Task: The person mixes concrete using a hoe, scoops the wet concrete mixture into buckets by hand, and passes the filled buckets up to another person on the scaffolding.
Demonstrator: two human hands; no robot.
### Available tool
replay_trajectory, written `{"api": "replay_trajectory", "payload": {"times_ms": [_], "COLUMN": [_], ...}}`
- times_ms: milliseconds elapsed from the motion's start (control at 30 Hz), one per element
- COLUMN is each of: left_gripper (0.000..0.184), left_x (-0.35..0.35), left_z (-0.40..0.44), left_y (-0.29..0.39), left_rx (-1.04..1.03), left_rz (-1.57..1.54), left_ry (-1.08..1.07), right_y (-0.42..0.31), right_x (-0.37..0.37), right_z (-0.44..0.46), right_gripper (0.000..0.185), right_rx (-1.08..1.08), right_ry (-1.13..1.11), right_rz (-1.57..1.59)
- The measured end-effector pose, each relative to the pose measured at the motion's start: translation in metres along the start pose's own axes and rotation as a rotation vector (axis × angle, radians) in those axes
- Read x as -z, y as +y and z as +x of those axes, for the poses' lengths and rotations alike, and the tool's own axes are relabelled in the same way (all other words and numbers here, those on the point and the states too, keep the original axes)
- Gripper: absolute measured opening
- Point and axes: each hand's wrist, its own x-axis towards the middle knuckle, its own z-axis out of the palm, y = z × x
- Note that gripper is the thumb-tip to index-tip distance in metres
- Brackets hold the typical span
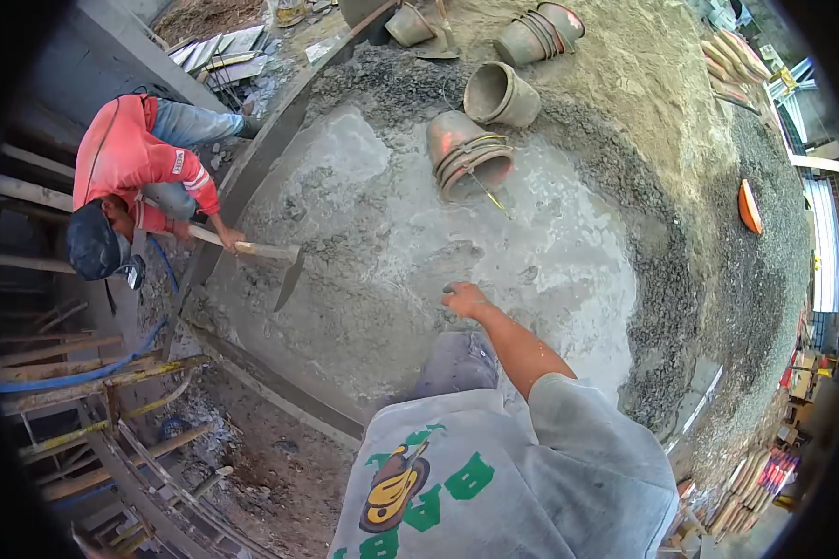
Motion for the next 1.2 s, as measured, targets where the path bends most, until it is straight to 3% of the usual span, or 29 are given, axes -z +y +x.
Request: {"api": "replay_trajectory", "payload": {"times_ms": [33,67,100,133,167,200,233,267,300,333,367,433,500,533,633,700,767,833,1033,1067,1133,1200], "left_gripper": [0.050,0.048,0.044,0.042,0.042,0.043,0.048,0.058,0.079,0.088,0.093,0.096,0.071,0.059,0.040,0.031,0.029,0.024,0.019,0.021,0.029,0.038], "left_x": [-0.078,-0.155,-0.234,-0.297,-0.334,-0.364,-0.383,-0.397,-0.432,-0.453,-0.473,-0.515,-0.526,-0.531,-0.534,-0.519,-0.516,-0.514,-0.449,-0.435,-0.407,-0.374], "left_z": [-0.046,-0.109,-0.181,-0.269,-0.366,-0.462,-0.550,-0.618,-0.709,-0.767,-0.815,-0.932,-0.966,-0.984,-0.985,-0.944,-0.907,-0.878,-0.829,-0.830,-0.850,-0.881], "left_y": [0.008,0.008,-0.022,-0.042,-0.005,0.018,0.059,0.116,0.108,0.161,0.205,0.241,0.293,0.297,0.280,0.249,0.208,0.216,0.295,0.301,0.315,0.347], "left_rx": [0.127,0.334,0.488,0.533,0.518,0.297,0.303,0.341,0.457,0.433,0.548,0.719,0.732,0.771,0.805,0.976,0.735,0.799,1.128,1.193,1.582,1.611], "left_rz": [-0.161,-0.327,-0.254,-0.287,-0.140,-0.067,-0.012,0.033,-0.085,-0.043,-0.215,-0.400,-0.612,-0.649,-0.588,-0.584,-0.463,-0.395,-0.859,-0.932,-0.881,-0.936], "left_ry": [-0.239,-0.443,-0.599,-0.896,-1.204,-1.473,-1.703,-1.901,-2.070,-2.127,-2.201,-2.118,-2.212,-2.256,-2.101,-1.939,-1.832,-1.760,-1.944,-1.950,-1.958,-2.144], "right_y": [0.045,0.076,0.106,0.135,0.162,0.178,0.191,0.217,0.245,0.269,0.279,0.305,0.318,0.311,0.284,0.268,0.254,0.233,0.199,0.209,0.247,0.311], "right_x": [-0.020,-0.021,-0.022,-0.019,-0.015,0.007,0.036,0.051,0.063,0.085,0.118,0.162,0.193,0.200,0.186,0.178,0.157,0.149,0.166,0.175,0.183,0.180], "right_z": [0.012,0.011,0.012,0.016,0.023,0.033,0.049,0.078,0.105,0.145,0.182,0.265,0.341,0.369,0.393,0.384,0.363,0.333,0.243,0.222,0.184,0.147], "right_gripper": [0.052,0.050,0.049,0.048,0.047,0.049,0.051,0.052,0.052,0.055,0.057,0.061,0.058,0.055,0.038,0.034,0.036,0.040,0.029,0.027,0.030,0.029], "right_rx": [-0.023,-0.250,-0.478,-0.575,-0.676,-0.650,-0.621,-0.579,-0.539,-0.551,-0.512,-0.275,0.008,0.036,0.028,0.050,0.090,0.058,-0.272,-0.297,-0.465,-0.751], "right_ry": [-0.032,-0.066,-0.107,-0.106,-0.101,-0.107,-0.100,0.074,0.233,0.323,0.397,0.598,0.725,0.712,0.756,0.874,0.771,0.589,0.311,0.276,0.224,0.218], "right_rz": [-0.019,0.065,0.143,0.193,0.251,0.271,0.290,0.252,0.198,0.147,0.183,-0.009,-0.114,-0.116,-0.095,-0.093,-0.008,0.032,-0.019,-0.035,0.119,0.191]}}
